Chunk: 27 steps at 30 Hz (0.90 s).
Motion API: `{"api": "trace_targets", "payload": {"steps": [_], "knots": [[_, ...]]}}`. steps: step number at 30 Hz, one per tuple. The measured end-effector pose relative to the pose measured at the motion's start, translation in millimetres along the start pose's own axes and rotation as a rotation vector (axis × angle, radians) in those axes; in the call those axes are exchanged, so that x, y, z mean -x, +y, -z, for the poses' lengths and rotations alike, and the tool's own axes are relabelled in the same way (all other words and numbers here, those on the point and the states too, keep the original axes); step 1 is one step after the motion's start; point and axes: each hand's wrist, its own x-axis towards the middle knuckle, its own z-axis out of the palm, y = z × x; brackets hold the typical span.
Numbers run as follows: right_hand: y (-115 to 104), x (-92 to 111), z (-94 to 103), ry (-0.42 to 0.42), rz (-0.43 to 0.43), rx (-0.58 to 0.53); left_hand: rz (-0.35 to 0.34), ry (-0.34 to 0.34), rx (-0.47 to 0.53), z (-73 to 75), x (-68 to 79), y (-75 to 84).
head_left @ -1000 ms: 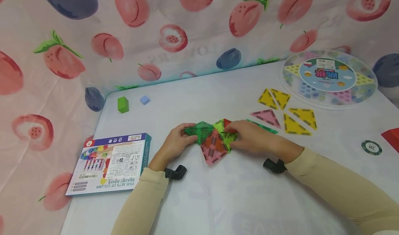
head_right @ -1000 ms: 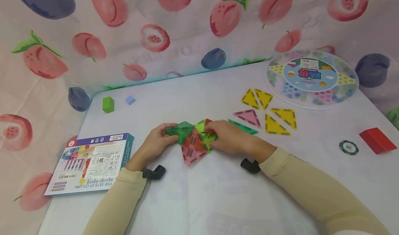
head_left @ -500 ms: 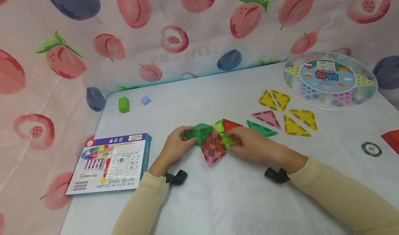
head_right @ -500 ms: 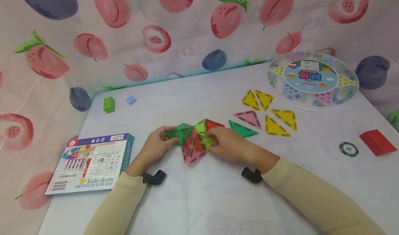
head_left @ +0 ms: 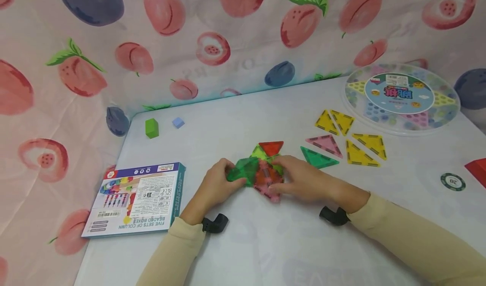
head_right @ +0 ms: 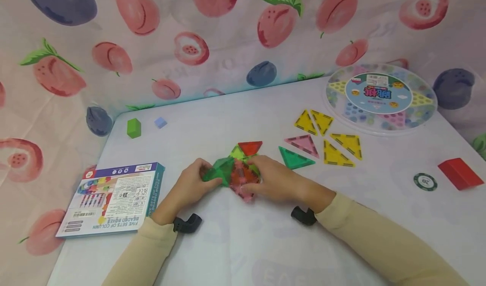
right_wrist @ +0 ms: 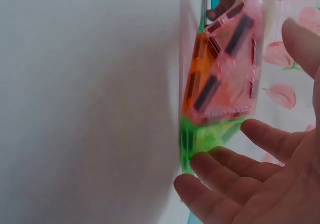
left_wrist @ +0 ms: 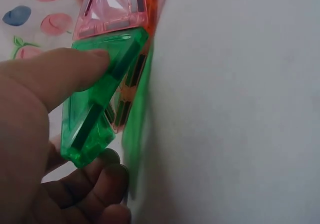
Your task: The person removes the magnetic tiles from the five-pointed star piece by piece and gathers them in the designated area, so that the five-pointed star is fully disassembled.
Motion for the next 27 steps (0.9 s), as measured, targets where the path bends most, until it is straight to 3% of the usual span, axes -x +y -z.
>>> {"api": "trace_targets", "payload": {"steps": [7, 16, 27], "knots": [[10, -11, 5.6, -0.044, -0.029, -0.047, -0.043, -0.063, -0.030, 0.3, 4.6, 2.9], [21, -20, 16.6, -0.064, 0.026, -0.111, -0.146, -0.041, 0.024, -1.0, -3.2, 4.6], [28, -21, 21.4, 0.066, -0.091, -0.032, -0.137, -0.051, 0.076, -7.9, -14.7, 7.1]]}}
